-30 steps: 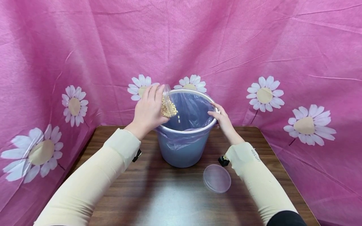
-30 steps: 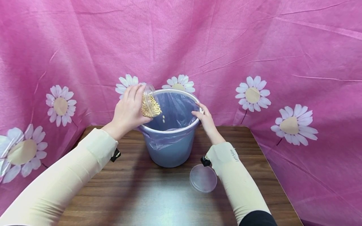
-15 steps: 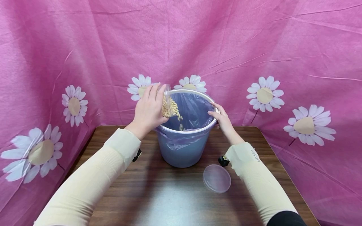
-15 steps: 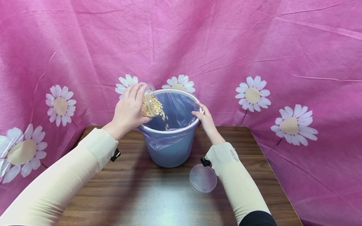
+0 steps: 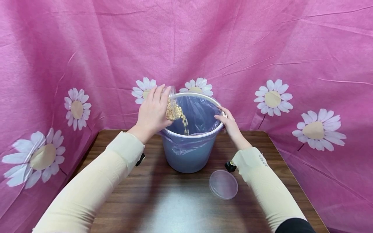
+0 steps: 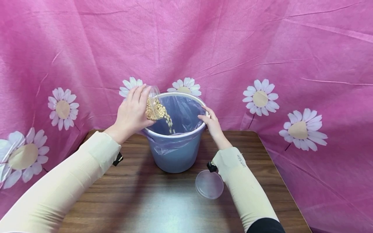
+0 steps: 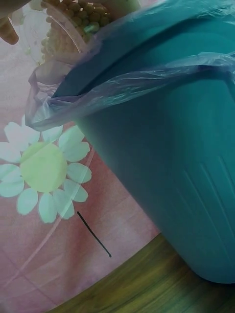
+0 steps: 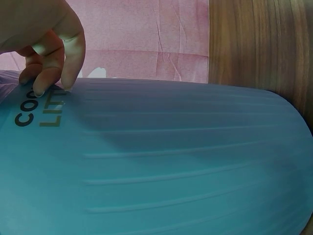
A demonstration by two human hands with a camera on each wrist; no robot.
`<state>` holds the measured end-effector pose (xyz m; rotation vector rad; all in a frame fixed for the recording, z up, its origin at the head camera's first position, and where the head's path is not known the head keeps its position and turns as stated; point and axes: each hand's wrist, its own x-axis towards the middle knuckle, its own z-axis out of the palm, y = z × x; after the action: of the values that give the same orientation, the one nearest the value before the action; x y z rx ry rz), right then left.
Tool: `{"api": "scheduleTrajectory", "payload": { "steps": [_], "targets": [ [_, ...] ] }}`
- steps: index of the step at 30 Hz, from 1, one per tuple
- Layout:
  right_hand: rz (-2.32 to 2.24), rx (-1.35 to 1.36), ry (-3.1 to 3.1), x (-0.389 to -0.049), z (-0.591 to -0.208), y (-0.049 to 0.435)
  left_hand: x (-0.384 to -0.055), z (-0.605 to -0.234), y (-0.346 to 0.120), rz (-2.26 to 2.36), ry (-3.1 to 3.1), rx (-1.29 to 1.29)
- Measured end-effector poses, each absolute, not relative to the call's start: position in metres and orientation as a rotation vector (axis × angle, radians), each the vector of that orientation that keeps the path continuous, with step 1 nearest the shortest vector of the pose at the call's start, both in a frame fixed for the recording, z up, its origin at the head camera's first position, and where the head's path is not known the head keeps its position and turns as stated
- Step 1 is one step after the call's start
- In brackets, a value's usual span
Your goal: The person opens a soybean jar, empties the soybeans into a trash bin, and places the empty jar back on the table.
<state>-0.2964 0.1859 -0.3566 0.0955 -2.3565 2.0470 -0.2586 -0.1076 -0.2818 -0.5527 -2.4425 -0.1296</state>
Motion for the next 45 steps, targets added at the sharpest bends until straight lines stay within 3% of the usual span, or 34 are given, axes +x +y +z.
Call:
{"api": "scheduleTrajectory", "payload": {
  "steps": [45],
  "targets": [
    [2.081, 0.091, -2.349, -0.2934, -0.3519, 0.1844, -0.2593, -0.2732, -0.1152, -0.032, -2.351, -0.608]
  ]
}}
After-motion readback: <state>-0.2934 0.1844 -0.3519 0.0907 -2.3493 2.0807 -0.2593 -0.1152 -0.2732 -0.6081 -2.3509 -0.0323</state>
